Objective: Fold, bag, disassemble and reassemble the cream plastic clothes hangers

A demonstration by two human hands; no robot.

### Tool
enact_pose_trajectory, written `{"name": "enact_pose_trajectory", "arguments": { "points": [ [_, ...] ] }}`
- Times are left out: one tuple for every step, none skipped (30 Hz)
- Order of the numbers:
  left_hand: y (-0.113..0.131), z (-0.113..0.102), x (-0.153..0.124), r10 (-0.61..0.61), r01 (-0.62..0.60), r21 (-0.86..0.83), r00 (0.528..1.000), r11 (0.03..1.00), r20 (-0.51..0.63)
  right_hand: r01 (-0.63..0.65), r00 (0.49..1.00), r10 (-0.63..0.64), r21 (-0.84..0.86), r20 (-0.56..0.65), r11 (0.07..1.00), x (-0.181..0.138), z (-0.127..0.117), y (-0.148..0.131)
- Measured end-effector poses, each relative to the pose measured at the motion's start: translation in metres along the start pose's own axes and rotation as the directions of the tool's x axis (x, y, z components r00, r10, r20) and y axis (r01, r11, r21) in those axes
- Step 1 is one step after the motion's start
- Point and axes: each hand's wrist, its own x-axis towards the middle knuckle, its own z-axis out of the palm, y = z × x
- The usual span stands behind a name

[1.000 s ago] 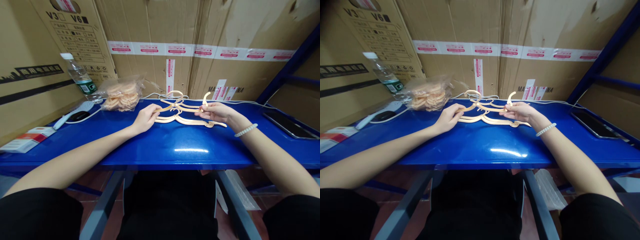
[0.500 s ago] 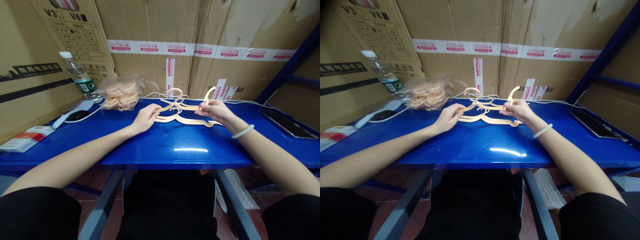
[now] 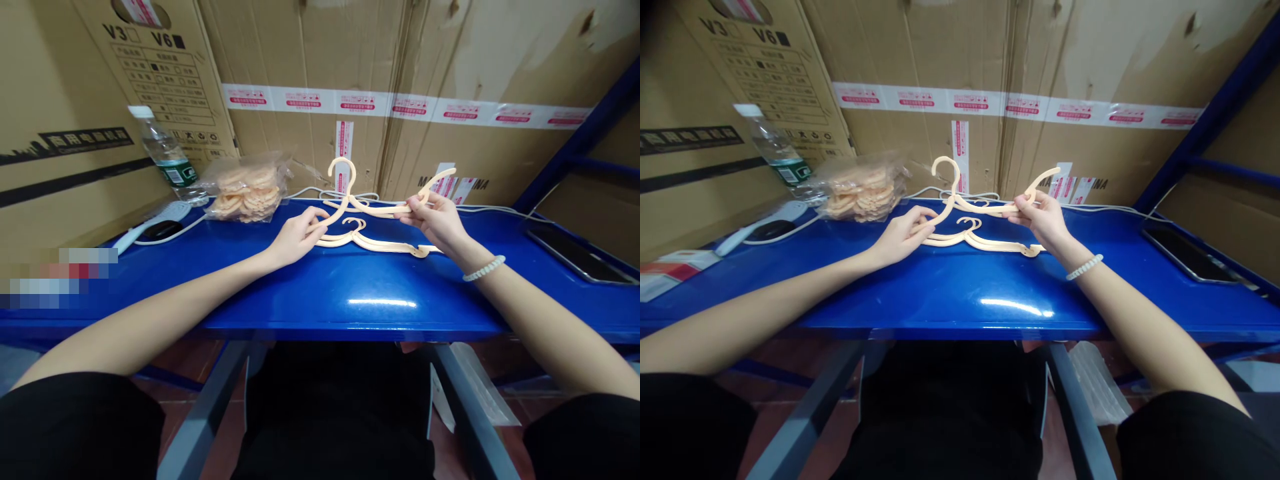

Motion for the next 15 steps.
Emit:
{"name": "enact_pose_trajectory", "arguments": {
  "points": [
    [-0.001, -0.002, 0.001, -0.005, 0.005, 0.001, 1.0, 1.0, 0.017, 0.01, 1.0, -0.01, -0.002, -0.002, 1.0, 0.001, -0.002, -0.001],
    [-0.001, -0.004, 0.003, -0.004, 0.003, 0.007, 0.999, 1.0, 0.035, 0.019, 1.0, -0.019, -0.005, -0.004, 1.0, 0.002, -0.004, -0.003],
    [-0.003, -0.007, 0.004, 0.005, -0.006, 0.018, 0.999, 1.0, 0.052, 0.027, 1.0, -0.027, -0.006, -0.007, 1.0, 0.003, -0.007, -0.005],
    [-0.004, -0.011, 0.006, 0.018, -0.021, 0.034, 0.998, 0.999, 0.065, 0.034, 0.999, -0.034, -0.002, -0.01, 0.999, 0.004, -0.011, -0.009],
    [-0.005, -0.016, 0.008, 0.035, -0.039, 0.053, 0.997, 0.998, 0.074, 0.036, 0.999, -0.036, 0.003, -0.01, 0.999, 0.006, -0.016, -0.013],
    [-0.006, -0.021, 0.01, 0.054, -0.06, 0.076, 0.995, 0.995, 0.078, 0.034, 0.999, -0.034, 0.007, -0.008, 0.999, 0.008, -0.022, -0.018],
    [-0.007, -0.026, 0.012, 0.075, -0.082, 0.103, 0.994, 0.991, 0.077, 0.03, 1.0, -0.03, 0.007, 0.001, 1.0, 0.009, -0.028, -0.023],
    [-0.008, -0.031, 0.013, 0.097, -0.106, 0.137, 0.993, 0.985, 0.074, 0.028, 1.0, -0.028, 0.004, 0.014, 1.0, 0.011, -0.035, -0.028],
    [-0.008, -0.035, 0.014, 0.122, -0.133, 0.176, 0.99, 0.975, 0.073, 0.034, 0.999, -0.034, -0.002, 0.026, 0.999, 0.013, -0.043, -0.032],
    [-0.009, -0.039, 0.015, 0.15, -0.163, 0.212, 0.986, 0.964, 0.079, 0.042, 0.998, -0.041, -0.017, 0.041, 0.999, 0.014, -0.05, -0.036],
    [-0.009, -0.042, 0.015, 0.179, -0.196, 0.241, 0.98, 0.951, 0.091, 0.047, 0.997, -0.045, -0.046, 0.058, 0.998, 0.016, -0.058, -0.039],
    [-0.008, -0.044, 0.016, 0.207, -0.229, 0.259, 0.972, 0.938, 0.111, 0.047, 0.996, -0.039, -0.091, 0.082, 0.995, 0.016, -0.065, -0.042],
    [-0.008, -0.045, 0.016, 0.229, -0.258, 0.267, 0.964, 0.929, 0.136, 0.038, 0.993, -0.02, -0.156, 0.115, 0.987, 0.017, -0.072, -0.044],
    [-0.008, -0.046, 0.016, 0.244, -0.282, 0.265, 0.955, 0.922, 0.167, 0.027, 0.988, 0.011, -0.24, 0.156, 0.971, 0.017, -0.078, -0.045],
    [-0.009, -0.046, 0.016, 0.257, -0.305, 0.259, 0.945, 0.917, 0.203, 0.025, 0.976, 0.05, -0.337, 0.21, 0.941, 0.018, -0.083, -0.047]
  ]
}}
